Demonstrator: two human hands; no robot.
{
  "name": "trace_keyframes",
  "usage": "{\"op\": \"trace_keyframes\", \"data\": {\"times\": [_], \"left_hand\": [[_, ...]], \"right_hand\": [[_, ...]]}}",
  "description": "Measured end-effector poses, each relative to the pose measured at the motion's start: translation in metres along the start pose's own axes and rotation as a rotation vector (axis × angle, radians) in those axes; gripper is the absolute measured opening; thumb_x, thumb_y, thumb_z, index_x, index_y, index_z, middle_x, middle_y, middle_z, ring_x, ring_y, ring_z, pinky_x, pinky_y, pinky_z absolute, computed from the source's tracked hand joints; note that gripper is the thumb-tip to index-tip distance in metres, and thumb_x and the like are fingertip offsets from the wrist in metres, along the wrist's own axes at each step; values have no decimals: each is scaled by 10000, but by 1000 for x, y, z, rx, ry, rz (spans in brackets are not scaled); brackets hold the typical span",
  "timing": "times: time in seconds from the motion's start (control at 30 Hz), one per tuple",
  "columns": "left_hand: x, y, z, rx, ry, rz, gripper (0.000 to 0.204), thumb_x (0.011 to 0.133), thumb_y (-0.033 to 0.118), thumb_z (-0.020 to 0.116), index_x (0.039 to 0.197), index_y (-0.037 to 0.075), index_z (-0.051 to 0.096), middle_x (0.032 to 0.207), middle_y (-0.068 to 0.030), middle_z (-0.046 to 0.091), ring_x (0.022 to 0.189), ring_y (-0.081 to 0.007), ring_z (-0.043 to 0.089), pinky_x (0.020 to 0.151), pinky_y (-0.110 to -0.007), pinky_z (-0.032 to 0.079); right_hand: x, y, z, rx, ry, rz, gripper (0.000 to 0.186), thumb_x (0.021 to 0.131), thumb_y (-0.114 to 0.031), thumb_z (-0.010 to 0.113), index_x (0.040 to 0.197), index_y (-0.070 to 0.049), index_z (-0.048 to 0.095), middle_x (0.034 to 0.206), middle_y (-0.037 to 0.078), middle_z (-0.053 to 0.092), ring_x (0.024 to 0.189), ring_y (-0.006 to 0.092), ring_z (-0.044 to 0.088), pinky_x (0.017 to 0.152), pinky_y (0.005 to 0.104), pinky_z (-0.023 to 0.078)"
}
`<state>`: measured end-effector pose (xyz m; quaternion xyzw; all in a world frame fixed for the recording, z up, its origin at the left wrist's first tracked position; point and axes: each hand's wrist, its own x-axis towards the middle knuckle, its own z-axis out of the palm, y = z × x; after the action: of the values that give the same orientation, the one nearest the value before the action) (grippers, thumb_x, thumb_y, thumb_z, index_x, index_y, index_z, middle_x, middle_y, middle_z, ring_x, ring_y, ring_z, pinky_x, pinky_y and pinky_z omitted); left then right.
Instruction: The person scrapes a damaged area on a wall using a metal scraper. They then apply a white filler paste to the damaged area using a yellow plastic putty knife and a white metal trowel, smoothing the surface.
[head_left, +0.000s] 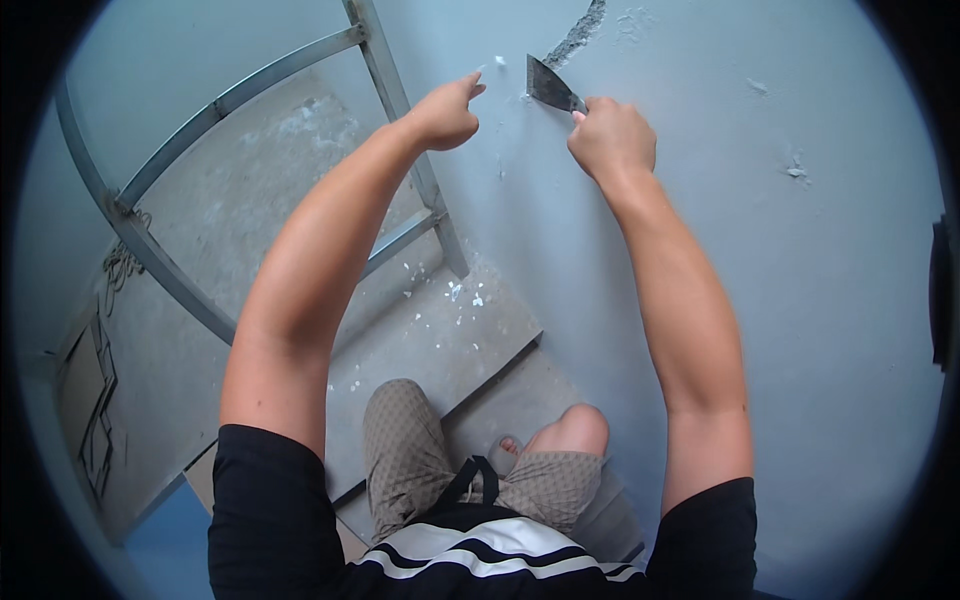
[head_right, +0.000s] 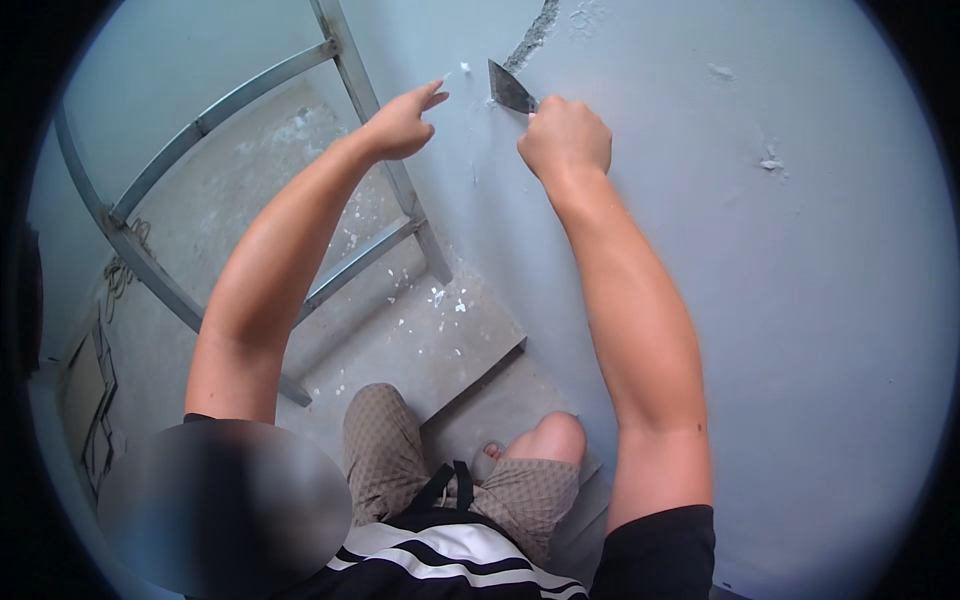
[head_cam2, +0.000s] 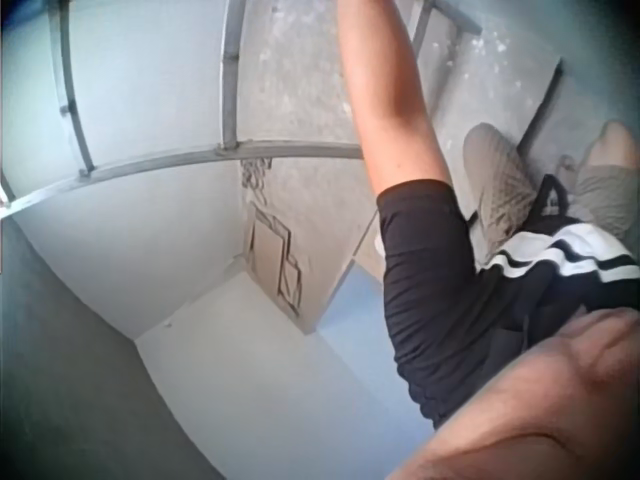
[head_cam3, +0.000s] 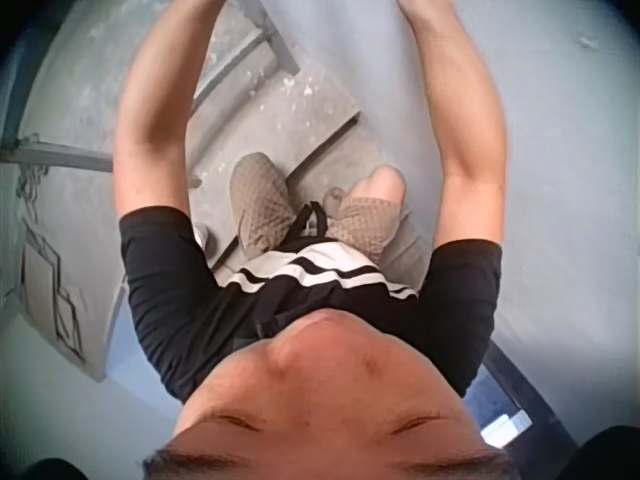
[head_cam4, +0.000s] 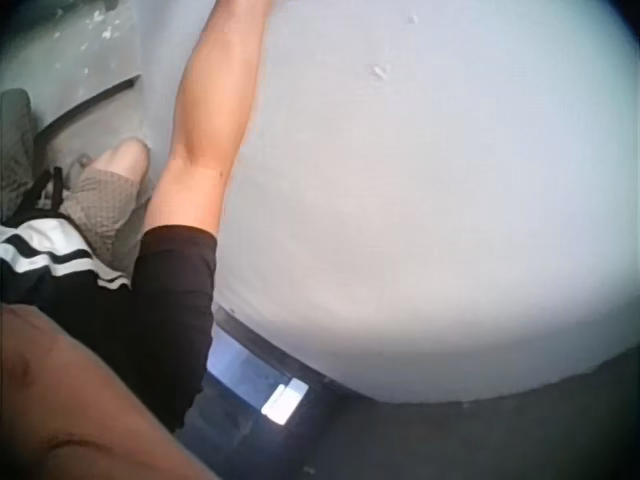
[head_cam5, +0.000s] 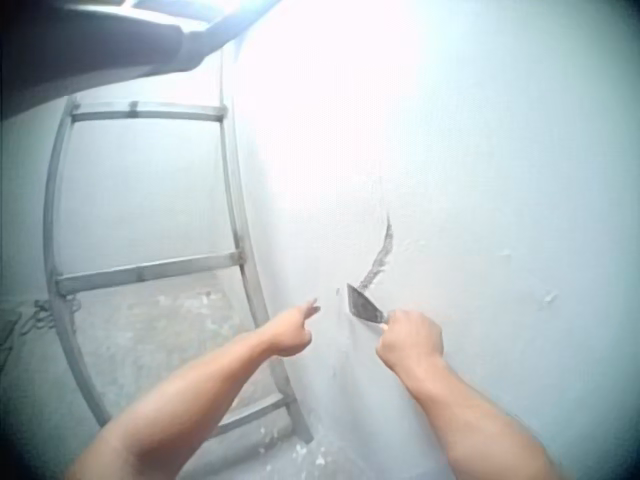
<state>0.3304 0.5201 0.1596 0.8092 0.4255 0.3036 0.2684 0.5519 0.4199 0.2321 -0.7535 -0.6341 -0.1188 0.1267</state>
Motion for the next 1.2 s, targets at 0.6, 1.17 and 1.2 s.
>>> {"op": "trace_keyframes", "data": {"times": [0.6,1.17,1.2], "left_hand": [[-24,-32,-4,73,7,-87,863,818,22,560,1620,-55,250,1612,-212,455,1486,-385,429,1228,-380,357],[-66,-73,29,150,-112,-167,887,887,155,691,1622,-47,238,1587,-230,477,1455,-403,465,1212,-407,384],[-68,-70,32,145,-114,-162,885,892,156,691,1623,-46,236,1587,-230,478,1454,-402,466,1212,-406,384]], "right_hand": [[-10,2,14,36,41,-20,239,987,-266,638,1055,-78,770,985,201,768,945,398,741,826,507,593],[-29,-15,44,117,105,66,241,1020,-266,606,1043,-52,715,981,204,762,936,424,735,813,531,583],[-28,-18,46,128,98,66,253,1026,-267,601,1061,-41,710,983,203,762,931,425,736,813,532,584]]}}
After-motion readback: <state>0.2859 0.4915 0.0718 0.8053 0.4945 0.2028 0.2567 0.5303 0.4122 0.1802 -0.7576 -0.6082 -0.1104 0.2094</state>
